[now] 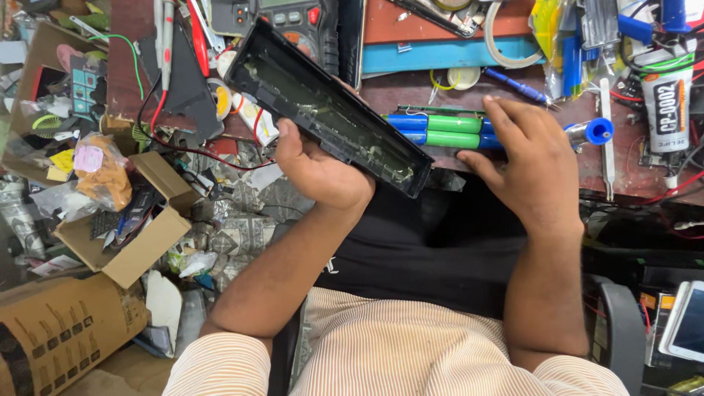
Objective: The person sits at a cluttered repair bench and assembles a battery pack, placing blue and green cylindrical battery cells into a black holder fitted with a green circuit board. They press and reposition the cells to seat them, then use pliers on the pack near the end of the clip.
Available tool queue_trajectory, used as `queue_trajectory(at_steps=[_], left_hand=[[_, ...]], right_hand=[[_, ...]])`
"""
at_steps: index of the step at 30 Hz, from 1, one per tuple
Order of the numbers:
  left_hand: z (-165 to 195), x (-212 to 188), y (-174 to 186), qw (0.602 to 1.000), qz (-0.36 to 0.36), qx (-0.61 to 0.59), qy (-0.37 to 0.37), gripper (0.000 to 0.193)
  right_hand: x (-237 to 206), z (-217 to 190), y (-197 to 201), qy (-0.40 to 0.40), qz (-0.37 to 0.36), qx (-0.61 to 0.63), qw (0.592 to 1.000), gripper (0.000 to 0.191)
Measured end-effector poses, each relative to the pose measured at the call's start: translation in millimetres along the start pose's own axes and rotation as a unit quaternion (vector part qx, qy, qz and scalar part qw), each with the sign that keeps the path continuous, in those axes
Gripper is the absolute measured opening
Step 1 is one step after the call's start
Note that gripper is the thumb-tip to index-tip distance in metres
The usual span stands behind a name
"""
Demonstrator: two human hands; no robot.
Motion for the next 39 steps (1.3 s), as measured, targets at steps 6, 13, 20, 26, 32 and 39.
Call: queue_trajectory(at_steps=[6, 13, 20, 26, 32, 39], left_hand=[[10, 7, -11, 0.997, -0.063, -0.043, -0.031, 0.054], [16, 6, -5, 0.999, -0.026, -0.032, -0.036, 0.054], [17, 0, -10, 0.999, -0.035, -0.025, -0.006, 0.057], [11, -34, -1, 0.997, -0.027, -0.038, 0.064, 0.058], [-21, -102, 42, 0.961, 0.051, 0.002, 0.271, 0.047], [-26, -125, 27, 0.917, -0.066, -0.052, 0.391, 0.046]], right_hand=[[-3, 16, 2, -0.045, -0.031, 0.020, 0.998, 0.075], [-5, 8, 3, -0.040, -0.035, 0.028, 0.998, 0.078], [17, 16, -14, -0.077, -0.122, 0.067, 0.987, 0.066], [22, 26, -26, -0.086, -0.179, 0.024, 0.980, 0.059], [17, 37, -38, -0.126, -0.229, 0.048, 0.964, 0.058], [10, 42, -21, -0.167, -0.248, 0.194, 0.934, 0.066]])
Point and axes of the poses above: each hand's wrist, its own x-axis towards the middle knuckle, its own y-axis out of the back of the hand, z = x × y, the point moved 10 cm from there along x, towards the middle knuckle, and after that the axes turned 8 degrees about -y, right-handed, at the moved point
